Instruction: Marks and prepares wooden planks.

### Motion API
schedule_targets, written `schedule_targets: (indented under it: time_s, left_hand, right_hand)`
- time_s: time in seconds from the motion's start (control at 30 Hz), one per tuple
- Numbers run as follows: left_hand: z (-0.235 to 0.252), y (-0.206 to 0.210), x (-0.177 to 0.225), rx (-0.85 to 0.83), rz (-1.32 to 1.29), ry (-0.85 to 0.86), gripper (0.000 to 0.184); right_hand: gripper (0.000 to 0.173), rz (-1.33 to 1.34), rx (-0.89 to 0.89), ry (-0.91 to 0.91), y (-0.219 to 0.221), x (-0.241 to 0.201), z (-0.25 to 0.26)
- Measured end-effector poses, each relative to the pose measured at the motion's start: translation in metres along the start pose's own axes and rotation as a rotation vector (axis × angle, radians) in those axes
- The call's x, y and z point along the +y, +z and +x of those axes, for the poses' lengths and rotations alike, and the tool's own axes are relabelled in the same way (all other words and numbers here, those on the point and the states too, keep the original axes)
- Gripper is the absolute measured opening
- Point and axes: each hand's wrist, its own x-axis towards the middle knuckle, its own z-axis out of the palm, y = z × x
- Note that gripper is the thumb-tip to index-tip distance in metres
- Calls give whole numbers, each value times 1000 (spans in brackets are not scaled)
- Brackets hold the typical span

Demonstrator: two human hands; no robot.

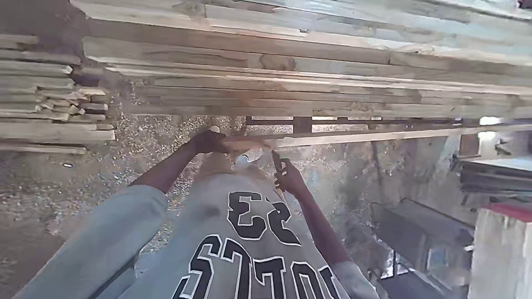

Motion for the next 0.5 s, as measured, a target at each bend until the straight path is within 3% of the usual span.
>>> schedule_targets:
  time_s: [0.1,0.23,0.3,0.37,0.5]
  left_hand:
    - [-4,-2,7,-6,32,-59,57]
    - [-14,1,20,22,73,-136,57]
    - [-16,2,25,33,116,-146,56]
    - [-17,5,26,47,116,-172,56]
    - [-18,8,26,60,119,-208,55]
  right_hand:
    - [62,-202,44,-104,-60,1,-8]
    - [69,-943,237,-419,-145,-34,8]
    - [75,-1216,171,-563,-153,-56,25]
    - [67,-1413,68,-733,-139,-72,43]
    - [47,-1489,63,-945,-132,-74,66]
